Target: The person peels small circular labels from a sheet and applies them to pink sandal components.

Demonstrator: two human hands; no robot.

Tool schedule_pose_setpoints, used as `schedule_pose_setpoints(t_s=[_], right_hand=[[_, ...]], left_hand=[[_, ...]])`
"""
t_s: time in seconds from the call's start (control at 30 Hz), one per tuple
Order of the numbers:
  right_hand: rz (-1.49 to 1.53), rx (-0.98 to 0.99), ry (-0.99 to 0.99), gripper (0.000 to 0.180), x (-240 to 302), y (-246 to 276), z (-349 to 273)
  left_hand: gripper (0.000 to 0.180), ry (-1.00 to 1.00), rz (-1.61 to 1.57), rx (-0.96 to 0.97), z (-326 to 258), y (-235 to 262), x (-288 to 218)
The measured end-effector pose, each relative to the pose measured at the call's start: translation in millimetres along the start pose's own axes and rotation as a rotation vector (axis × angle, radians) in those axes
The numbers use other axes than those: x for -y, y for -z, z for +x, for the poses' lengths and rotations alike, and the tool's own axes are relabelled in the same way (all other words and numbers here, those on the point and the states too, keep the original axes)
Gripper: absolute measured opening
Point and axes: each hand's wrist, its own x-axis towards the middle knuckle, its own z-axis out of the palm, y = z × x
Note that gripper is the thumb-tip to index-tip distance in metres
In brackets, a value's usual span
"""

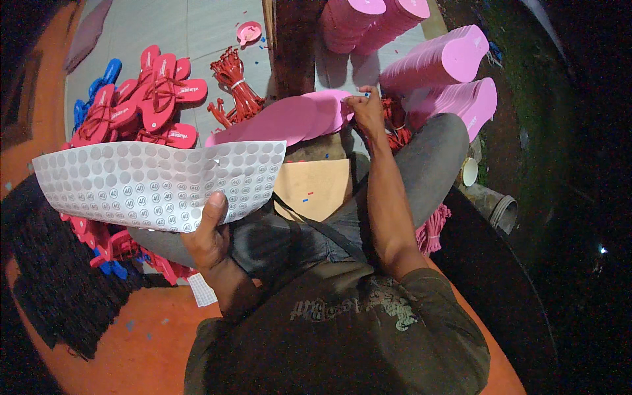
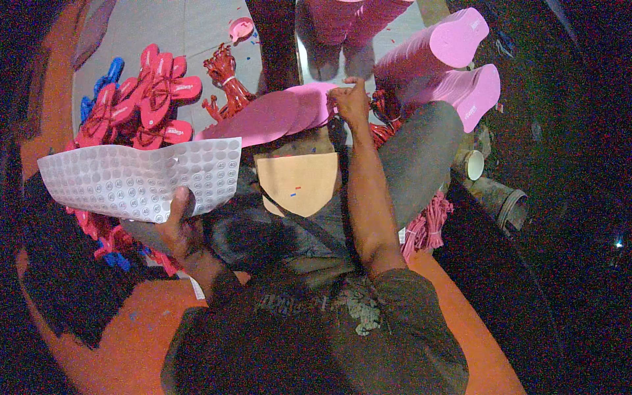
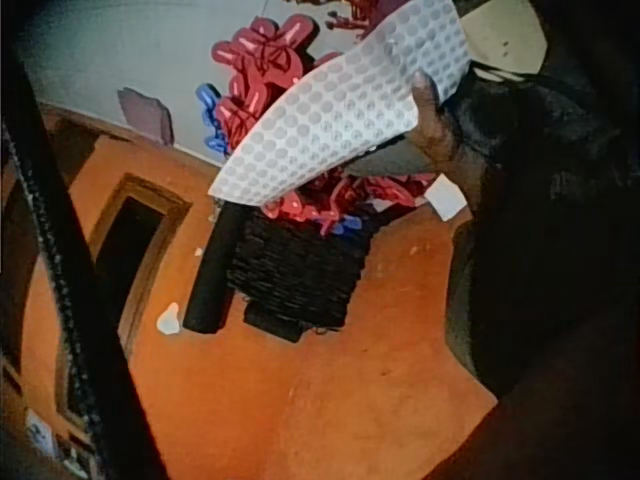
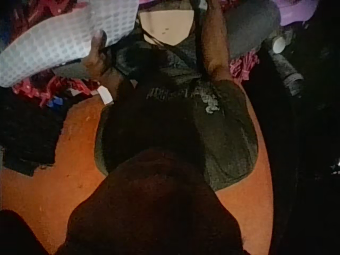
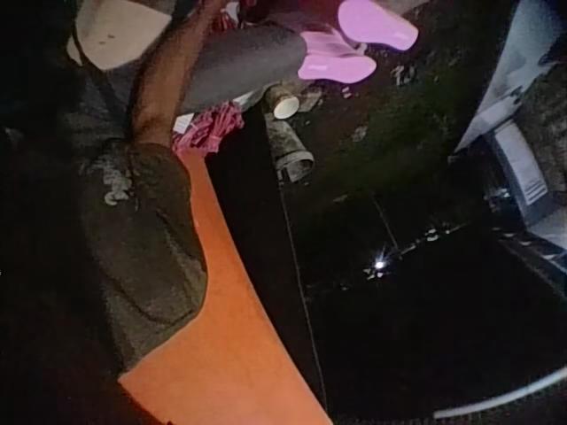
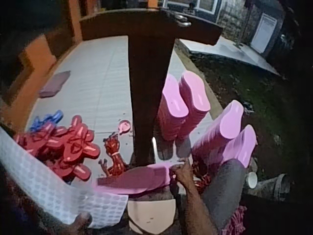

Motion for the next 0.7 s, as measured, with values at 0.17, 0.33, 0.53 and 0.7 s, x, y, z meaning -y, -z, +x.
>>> schedule_pose_setpoints(t_s=[0.17, 0.33, 0.53, 0.7], right_hand=[[-0.165, -0.035, 0.036, 0.044, 27, -4, -14], [-0.351, -0.126, 0.121, 0.041, 21, -4, -11], [-0.392, -0.169, 0.195, 0.049, 14, -6, -13], [-0.539, -0.261, 0.100, 0.033, 34, -6, -19]], left_hand=[[0.066, 0.020, -0.036, 0.017, 0, 1, 1], [0.066, 0.024, -0.014, -0.012, 0, 1, 4], [0.067, 0.024, 0.029, -0.058, -2, -7, -2], [0.065, -0.029, 0.045, -0.034, -1, -6, -2]])
